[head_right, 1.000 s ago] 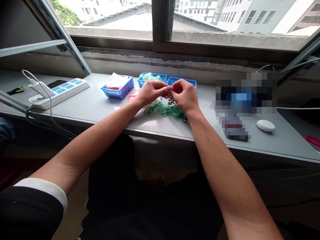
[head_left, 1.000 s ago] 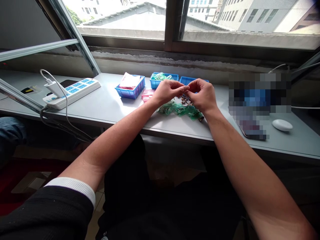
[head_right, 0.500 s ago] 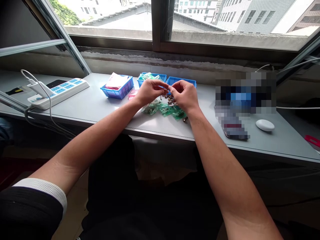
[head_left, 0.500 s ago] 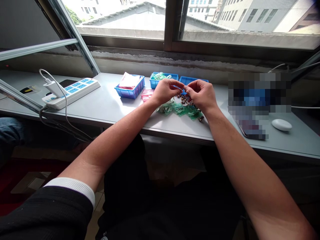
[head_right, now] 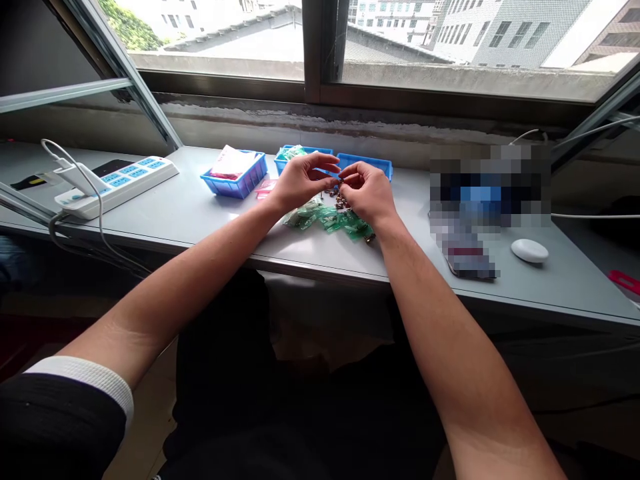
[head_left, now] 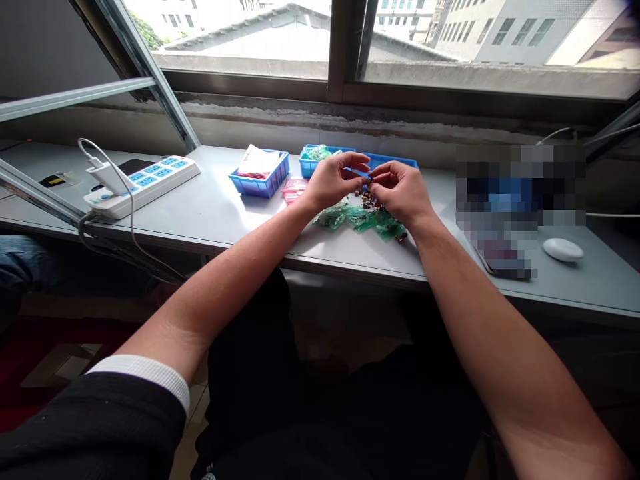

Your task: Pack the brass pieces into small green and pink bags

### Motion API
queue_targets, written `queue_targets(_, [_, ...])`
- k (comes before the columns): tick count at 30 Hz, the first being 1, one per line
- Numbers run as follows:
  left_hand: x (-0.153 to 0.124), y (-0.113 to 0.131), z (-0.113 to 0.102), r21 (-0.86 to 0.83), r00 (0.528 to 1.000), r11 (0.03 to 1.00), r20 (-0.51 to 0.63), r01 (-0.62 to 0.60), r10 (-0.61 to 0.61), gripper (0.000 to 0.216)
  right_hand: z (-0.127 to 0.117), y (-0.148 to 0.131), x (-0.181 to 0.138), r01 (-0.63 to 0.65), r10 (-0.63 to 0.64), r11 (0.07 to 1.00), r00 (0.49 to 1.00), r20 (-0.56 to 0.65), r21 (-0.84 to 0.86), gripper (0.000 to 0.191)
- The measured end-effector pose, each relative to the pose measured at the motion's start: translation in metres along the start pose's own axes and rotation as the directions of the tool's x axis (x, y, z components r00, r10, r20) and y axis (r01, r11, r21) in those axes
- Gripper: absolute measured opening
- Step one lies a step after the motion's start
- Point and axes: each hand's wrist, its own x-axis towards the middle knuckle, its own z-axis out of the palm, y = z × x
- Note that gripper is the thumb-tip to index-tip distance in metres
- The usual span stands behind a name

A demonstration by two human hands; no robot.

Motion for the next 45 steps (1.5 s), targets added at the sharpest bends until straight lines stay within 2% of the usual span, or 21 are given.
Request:
queue_targets(4, [-0.003,0.006,-0.002,0.073,1.000,0.997,0.004,-0.026,0.025,0.017,-0.002,0.002,0.001,0.098,-0.107,0.989,0.992,-0.072,-0.111,0.018])
queue_targets(8, [-0.006,0.009,-0.004,0.131,0.998,0.991,0.057,0.030,-0.038,0.025,-0.004,0.000,-0.001,0.147,-0.162,0.970,0.985,-0.066,-0.192,0.020])
queue_targets(12, [-0.005,0.007,-0.005,0.153,1.000,0.988,0.020,0.013,-0.016,0.010,-0.003,-0.001,-0.003,0.142,-0.146,0.980,0.989,-0.015,-0.138,0.017])
queue_targets(18, [-0.004,0.004,-0.004,0.140,1.000,0.990,0.001,0.015,-0.016,0.027,-0.002,0.000,-0.001,0.059,-0.065,0.996,0.994,-0.083,-0.064,0.011])
queue_targets(22, [-0.002,-0.001,-0.001,0.075,1.000,0.997,0.016,0.021,-0.022,0.031,-0.002,0.002,0.001,0.040,-0.042,0.998,0.998,-0.049,-0.039,0.016])
queue_targets(27, [0.000,-0.004,0.000,-0.039,1.000,0.999,-0.001,0.021,-0.021,0.047,-0.001,0.003,0.000,-0.026,0.025,0.999,0.999,0.022,0.045,0.025])
queue_targets(30, [0.000,-0.002,-0.002,-0.061,1.000,0.998,-0.017,0.010,-0.011,0.045,0.000,0.001,-0.001,-0.014,0.011,0.998,0.998,0.057,0.067,0.026])
queue_targets(33, [-0.001,0.000,-0.003,-0.026,0.999,0.999,-0.025,0.024,-0.025,0.043,0.000,0.000,-0.002,0.002,-0.003,0.999,1.000,0.030,0.045,0.021])
queue_targets(36, [-0.002,0.002,-0.004,0.046,0.999,0.999,-0.045,0.026,-0.024,0.027,-0.001,-0.001,-0.001,0.050,-0.050,0.999,0.998,-0.030,-0.021,0.018])
queue_targets(38, [-0.003,0.002,-0.005,0.067,0.999,0.997,-0.013,0.041,-0.040,0.017,-0.001,-0.001,-0.001,0.087,-0.091,0.992,0.994,-0.052,-0.087,0.020])
queue_targets(41, [-0.004,0.003,-0.006,0.051,0.997,0.997,0.046,0.061,-0.064,0.017,-0.002,-0.003,-0.002,0.106,-0.111,0.985,0.993,-0.033,-0.135,0.020])
queue_targets(43, [-0.004,0.001,-0.006,0.031,0.998,0.998,0.031,0.055,-0.056,0.015,-0.002,-0.004,-0.003,0.100,-0.102,0.987,0.995,-0.009,-0.123,0.020])
queue_targets(45, [-0.003,-0.001,-0.005,0.003,0.999,0.999,0.014,0.047,-0.047,0.023,-0.003,-0.004,-0.003,0.093,-0.094,0.989,0.996,-0.001,-0.112,0.018])
